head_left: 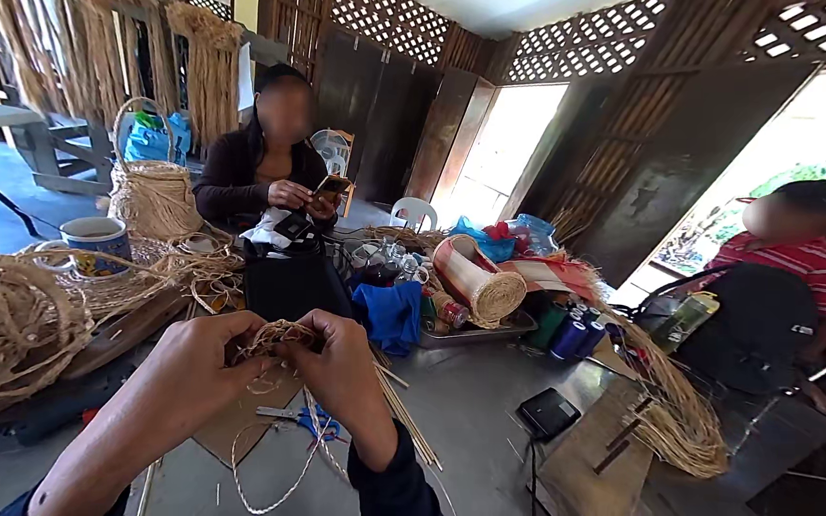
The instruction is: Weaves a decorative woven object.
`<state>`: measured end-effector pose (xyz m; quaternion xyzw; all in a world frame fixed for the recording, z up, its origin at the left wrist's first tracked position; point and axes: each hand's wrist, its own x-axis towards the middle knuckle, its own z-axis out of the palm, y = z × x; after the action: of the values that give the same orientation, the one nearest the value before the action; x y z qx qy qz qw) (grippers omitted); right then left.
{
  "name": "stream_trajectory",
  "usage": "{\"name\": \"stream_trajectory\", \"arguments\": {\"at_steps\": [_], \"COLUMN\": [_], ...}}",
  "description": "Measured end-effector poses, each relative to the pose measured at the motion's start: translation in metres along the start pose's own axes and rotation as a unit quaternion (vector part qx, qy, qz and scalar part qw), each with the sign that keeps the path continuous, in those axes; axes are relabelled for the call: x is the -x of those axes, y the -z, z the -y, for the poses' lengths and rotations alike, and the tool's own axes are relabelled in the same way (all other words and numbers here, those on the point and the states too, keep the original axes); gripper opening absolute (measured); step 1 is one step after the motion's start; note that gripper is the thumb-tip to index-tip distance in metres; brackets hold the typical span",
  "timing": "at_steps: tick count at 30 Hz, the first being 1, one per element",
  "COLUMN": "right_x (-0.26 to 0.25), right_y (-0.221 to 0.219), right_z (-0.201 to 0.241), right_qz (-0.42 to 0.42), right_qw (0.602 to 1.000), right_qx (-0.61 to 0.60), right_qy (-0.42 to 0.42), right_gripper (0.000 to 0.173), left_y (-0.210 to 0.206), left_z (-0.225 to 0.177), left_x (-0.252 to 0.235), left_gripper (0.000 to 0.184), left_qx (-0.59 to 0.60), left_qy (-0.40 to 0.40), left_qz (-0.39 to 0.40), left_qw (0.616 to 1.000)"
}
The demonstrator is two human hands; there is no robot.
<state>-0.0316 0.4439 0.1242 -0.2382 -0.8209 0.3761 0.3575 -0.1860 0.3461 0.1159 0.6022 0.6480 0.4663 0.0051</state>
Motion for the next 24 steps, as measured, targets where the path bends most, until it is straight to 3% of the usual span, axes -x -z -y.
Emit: {"name": "stream_trajectory", "arguments": {"at_steps": [15, 24], "right_x": [0.001, 0.0], "right_y": [-0.002, -0.007], "right_z": [0.0, -0.001], "right_qz": [-0.011, -0.008], "right_qw": [0.999, 1.0], "right_qx": [0.026, -0.006], "right_qy": [0.015, 0.013], "right_gripper": [0.012, 0.012], "left_y": [0.002, 0.015], "left_z": [0.001, -0.011], "left_x": [0.001, -0.002], "left_gripper": [0.017, 0.012], "left_qx": [-0.017, -0.025], "left_qy": [-0.01, 0.037], "left_qz": [0.002, 0.048], "left_qw": [1.0, 0.998]}}
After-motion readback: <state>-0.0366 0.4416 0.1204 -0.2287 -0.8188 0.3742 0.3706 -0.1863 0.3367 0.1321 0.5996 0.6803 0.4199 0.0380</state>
